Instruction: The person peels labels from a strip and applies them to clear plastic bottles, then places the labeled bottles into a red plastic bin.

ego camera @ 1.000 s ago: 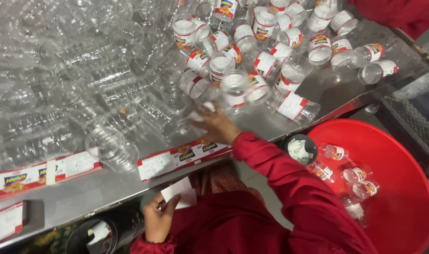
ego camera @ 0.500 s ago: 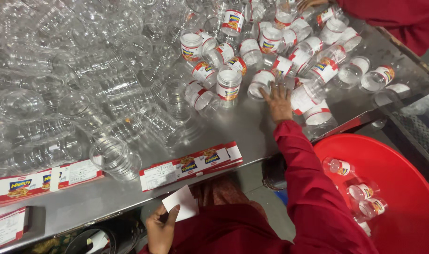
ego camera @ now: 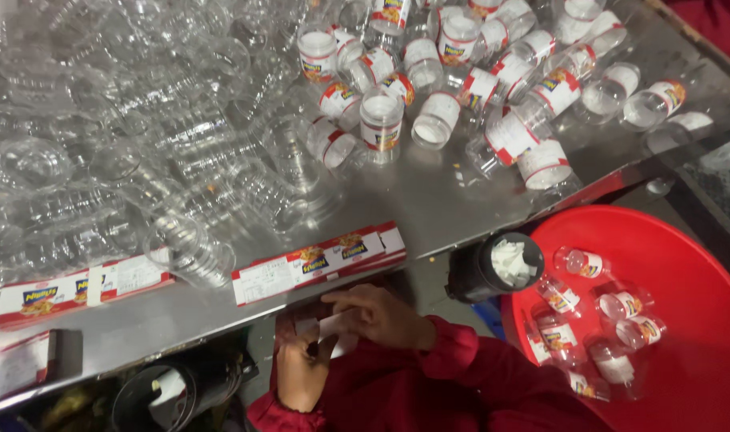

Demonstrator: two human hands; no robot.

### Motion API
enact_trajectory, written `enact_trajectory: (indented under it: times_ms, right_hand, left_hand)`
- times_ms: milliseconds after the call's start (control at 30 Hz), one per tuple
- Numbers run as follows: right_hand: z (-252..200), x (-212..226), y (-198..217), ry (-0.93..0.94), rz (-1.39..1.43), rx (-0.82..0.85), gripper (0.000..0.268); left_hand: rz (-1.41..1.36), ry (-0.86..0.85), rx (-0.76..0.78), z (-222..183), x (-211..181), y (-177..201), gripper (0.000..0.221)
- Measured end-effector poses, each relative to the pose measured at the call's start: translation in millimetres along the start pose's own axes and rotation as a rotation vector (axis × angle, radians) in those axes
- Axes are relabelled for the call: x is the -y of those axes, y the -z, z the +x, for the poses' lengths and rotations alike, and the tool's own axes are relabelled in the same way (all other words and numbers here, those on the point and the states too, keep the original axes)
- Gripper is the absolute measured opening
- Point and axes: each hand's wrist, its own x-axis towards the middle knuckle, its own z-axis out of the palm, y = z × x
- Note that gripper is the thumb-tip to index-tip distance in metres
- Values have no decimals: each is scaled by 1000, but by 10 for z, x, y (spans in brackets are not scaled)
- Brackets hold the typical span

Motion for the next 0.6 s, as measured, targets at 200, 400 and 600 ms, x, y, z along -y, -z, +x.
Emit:
enact_trajectory:
  times_ms: [200, 400, 600]
  right_hand:
    - [-75, 350, -38, -286, 224, -119, 34]
    - [-175, 423, -89, 200, -397, -246, 21]
    - [-206, 593, -73, 448, -640, -107, 36]
  left_hand:
    - [-257, -14, -56, -170, -219, 74, 10]
    - [-285, -195, -164, -254, -208, 37, 10]
    - [-451, -161, -123, -384, -202, 87, 6]
